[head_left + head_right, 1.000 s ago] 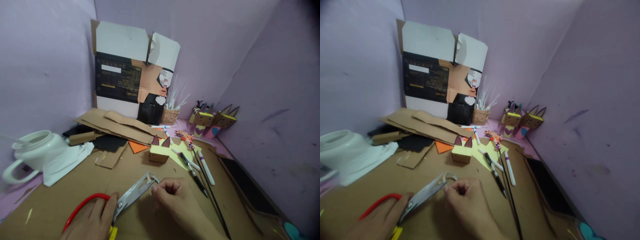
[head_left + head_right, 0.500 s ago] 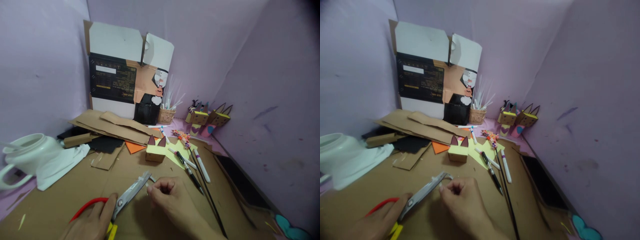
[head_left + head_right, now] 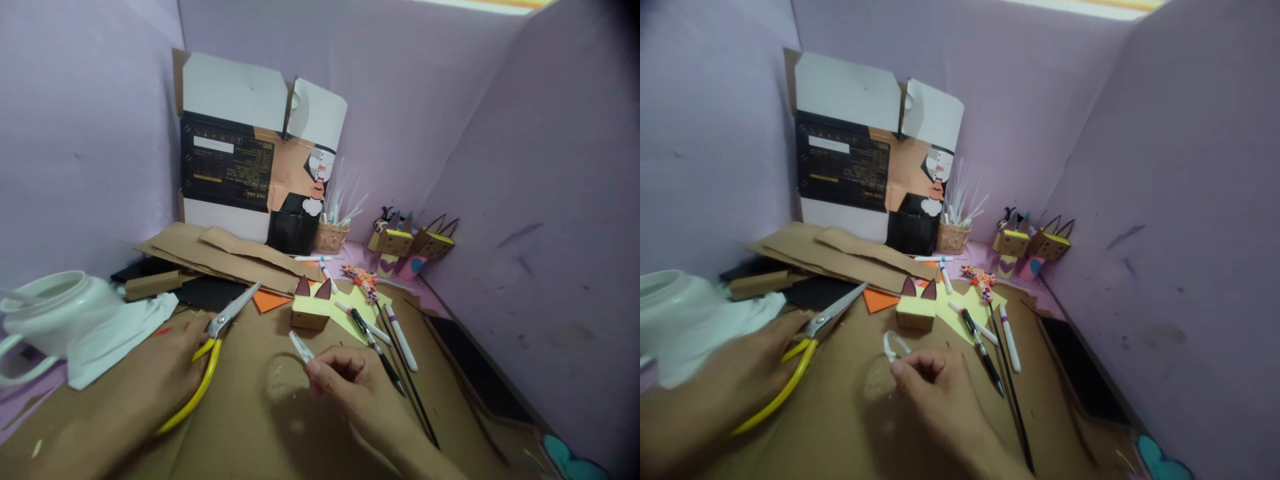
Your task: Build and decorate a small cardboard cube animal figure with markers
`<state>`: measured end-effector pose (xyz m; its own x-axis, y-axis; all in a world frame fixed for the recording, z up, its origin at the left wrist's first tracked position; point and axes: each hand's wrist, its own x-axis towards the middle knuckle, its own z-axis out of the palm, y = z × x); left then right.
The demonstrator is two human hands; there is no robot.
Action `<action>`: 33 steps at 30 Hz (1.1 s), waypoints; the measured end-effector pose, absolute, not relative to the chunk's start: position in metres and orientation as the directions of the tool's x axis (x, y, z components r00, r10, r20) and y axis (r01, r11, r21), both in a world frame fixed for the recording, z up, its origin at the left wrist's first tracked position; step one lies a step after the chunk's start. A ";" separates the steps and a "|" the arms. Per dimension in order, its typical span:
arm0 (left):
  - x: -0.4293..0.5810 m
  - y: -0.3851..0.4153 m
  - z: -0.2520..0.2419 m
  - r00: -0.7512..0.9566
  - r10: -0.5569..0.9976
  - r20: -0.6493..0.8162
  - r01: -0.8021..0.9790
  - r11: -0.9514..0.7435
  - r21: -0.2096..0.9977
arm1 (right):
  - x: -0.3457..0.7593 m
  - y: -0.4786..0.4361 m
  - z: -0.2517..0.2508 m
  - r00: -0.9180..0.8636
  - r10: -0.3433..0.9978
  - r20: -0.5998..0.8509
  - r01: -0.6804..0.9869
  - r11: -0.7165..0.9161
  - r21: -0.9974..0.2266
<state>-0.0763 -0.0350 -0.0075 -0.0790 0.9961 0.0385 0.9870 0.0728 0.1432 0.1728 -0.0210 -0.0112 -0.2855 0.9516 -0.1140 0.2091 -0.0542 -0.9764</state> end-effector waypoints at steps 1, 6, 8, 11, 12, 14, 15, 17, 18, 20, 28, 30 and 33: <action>-0.077 -0.025 -0.006 -0.081 0.996 0.022 0.991 0.079 0.109 | 0.173 -0.021 -0.013 -0.298 0.948 -0.109 0.217 -0.044 -0.975; -0.074 -0.009 -0.004 -0.048 0.999 -0.025 0.998 0.047 -0.047 | 0.170 -0.022 -0.022 -0.343 0.937 -0.060 0.255 0.032 -0.966; -0.066 -0.019 0.001 0.012 0.999 0.047 1.000 -0.012 -0.008 | 0.170 -0.023 -0.025 -0.359 0.933 -0.015 0.258 0.084 -0.962; -0.045 -0.036 0.009 0.298 0.922 0.246 0.904 -0.356 0.237 | 0.170 -0.023 -0.029 -0.389 0.921 0.017 0.263 0.128 -0.956; -0.037 -0.039 0.010 0.402 0.870 0.286 0.827 -0.479 0.294 | 0.170 -0.023 -0.029 -0.399 0.917 0.022 0.264 0.138 -0.955; -0.024 -0.041 0.008 0.465 0.808 0.362 0.717 -0.584 0.381 | 0.171 -0.023 -0.030 -0.411 0.911 0.035 0.259 0.154 -0.954; -0.019 -0.040 0.005 0.479 0.777 0.409 0.671 -0.624 0.401 | 0.171 -0.023 -0.030 -0.415 0.909 0.042 0.252 0.159 -0.954; -0.015 -0.035 -0.001 0.499 0.733 0.463 0.613 -0.676 0.410 | 0.170 -0.023 -0.031 -0.425 0.904 0.043 0.241 0.159 -0.957; -0.014 -0.032 -0.004 0.514 0.714 0.476 0.592 -0.697 0.406 | 0.170 -0.023 -0.032 -0.429 0.902 0.042 0.237 0.158 -0.959; -0.014 -0.028 -0.006 0.515 0.693 0.506 0.568 -0.717 0.405 | 0.168 -0.023 -0.032 -0.429 0.903 0.040 0.245 0.158 -0.957; -0.028 -0.015 -0.007 -0.110 0.916 0.386 0.615 -0.242 0.750 | 0.205 -0.013 0.007 -0.357 0.934 -0.002 0.182 0.067 -0.981; -0.034 -0.011 -0.018 -0.157 0.956 0.248 0.563 -0.119 0.818 | 0.226 0.003 0.027 -0.186 0.979 0.083 0.131 0.109 -0.985; -0.038 -0.008 -0.041 -0.145 0.975 0.166 0.523 -0.067 0.850 | 0.252 0.047 0.050 0.162 0.961 0.224 0.174 0.195 -0.965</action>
